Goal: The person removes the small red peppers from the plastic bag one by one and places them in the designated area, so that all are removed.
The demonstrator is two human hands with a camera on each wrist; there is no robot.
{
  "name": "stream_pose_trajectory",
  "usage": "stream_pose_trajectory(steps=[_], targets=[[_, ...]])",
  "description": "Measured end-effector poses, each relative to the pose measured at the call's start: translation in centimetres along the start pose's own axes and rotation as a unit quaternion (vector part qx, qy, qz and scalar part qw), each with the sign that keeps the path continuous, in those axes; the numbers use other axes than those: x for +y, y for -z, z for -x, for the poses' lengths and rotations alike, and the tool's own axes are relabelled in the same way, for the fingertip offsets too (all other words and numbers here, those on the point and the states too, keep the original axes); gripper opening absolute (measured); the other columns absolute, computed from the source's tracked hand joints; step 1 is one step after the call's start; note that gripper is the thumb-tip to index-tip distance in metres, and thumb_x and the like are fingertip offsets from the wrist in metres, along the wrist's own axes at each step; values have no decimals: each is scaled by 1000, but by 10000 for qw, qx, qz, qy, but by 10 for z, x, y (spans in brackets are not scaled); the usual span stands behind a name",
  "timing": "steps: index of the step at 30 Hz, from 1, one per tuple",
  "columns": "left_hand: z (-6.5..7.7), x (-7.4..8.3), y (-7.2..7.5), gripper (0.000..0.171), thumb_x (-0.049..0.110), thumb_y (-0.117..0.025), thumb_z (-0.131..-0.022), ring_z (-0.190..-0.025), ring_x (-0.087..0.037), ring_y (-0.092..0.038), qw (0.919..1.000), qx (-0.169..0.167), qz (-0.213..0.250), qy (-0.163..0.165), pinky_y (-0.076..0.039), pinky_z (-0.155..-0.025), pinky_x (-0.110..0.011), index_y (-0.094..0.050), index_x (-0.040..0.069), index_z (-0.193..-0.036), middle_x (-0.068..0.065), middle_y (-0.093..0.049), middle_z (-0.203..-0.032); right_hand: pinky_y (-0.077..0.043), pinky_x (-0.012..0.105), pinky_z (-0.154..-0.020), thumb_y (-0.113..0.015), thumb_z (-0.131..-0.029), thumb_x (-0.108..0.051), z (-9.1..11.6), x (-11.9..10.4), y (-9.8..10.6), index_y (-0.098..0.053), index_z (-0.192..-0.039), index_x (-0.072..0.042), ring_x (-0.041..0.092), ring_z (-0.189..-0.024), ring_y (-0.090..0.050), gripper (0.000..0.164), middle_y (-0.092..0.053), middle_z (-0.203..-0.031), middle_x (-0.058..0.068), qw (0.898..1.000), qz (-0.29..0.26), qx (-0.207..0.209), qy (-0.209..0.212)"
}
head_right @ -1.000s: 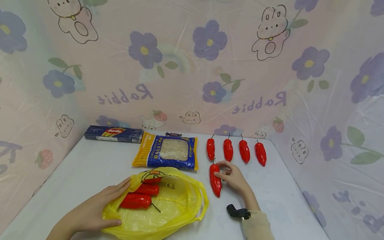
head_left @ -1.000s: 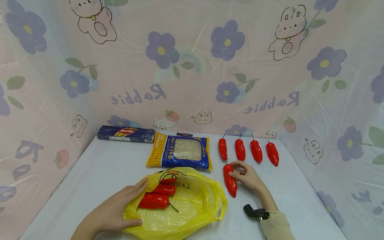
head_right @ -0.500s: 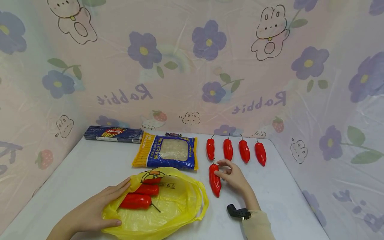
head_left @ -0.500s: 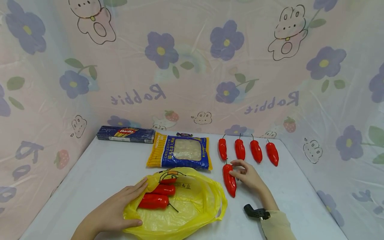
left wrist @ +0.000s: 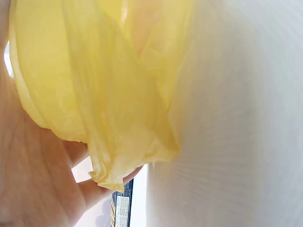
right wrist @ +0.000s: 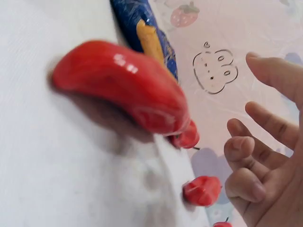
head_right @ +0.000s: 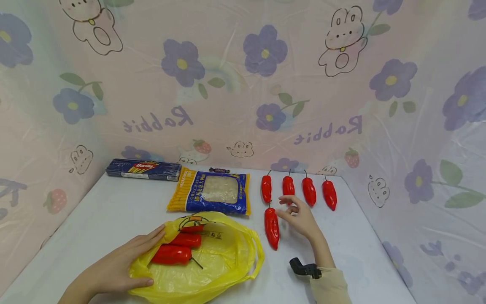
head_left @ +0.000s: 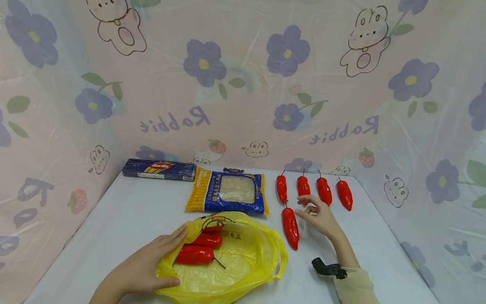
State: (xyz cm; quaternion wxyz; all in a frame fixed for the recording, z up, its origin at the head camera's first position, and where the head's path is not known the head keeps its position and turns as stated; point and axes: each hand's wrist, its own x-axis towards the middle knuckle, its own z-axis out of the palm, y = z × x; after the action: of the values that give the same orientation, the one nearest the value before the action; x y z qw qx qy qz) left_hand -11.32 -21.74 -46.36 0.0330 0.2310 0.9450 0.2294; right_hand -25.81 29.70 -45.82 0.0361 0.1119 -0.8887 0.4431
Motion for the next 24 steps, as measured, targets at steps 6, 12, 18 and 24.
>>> stream_pose_trajectory(steps=[6,12,18,24], targets=[[0,-1,-1,104,76,-74,-80,-136,-21,-56,10000,-31,49,-5,-60,-100,-50,-43,22,-164,6,-34,-173,-61,23,-76,-82,-93,-20,4,-20,4,-66,-135,-9,22,-85,-65,46,-70,-128,17,9992,-151,124,360],[-1,-2,-1,105,76,-74,-80,-136,-21,-56,10000,-32,15,-2,-59,-100,-51,-43,22,-164,6,-34,-173,-63,24,-78,-83,-92,-17,7,-40,5,-67,-134,-11,18,-81,-66,45,-72,-127,14,9966,-358,194,717],[-1,-3,-2,105,76,-74,-80,-136,-21,-56,10000,-31,53,7,-60,-100,-51,-43,22,-164,6,-34,-173,-63,25,-72,-83,-92,-14,13,-65,4,-67,-133,-10,18,-76,-63,43,-71,-124,15,9938,-486,124,988],[-1,-4,-3,104,77,-73,-81,-137,-20,-55,10000,-19,51,-5,-59,-100,-51,-43,22,-164,9,-31,-174,-63,26,-71,-83,-92,-14,20,-90,-7,-69,-129,-11,17,-76,-63,39,-71,-121,14,9920,-416,22,1189]])
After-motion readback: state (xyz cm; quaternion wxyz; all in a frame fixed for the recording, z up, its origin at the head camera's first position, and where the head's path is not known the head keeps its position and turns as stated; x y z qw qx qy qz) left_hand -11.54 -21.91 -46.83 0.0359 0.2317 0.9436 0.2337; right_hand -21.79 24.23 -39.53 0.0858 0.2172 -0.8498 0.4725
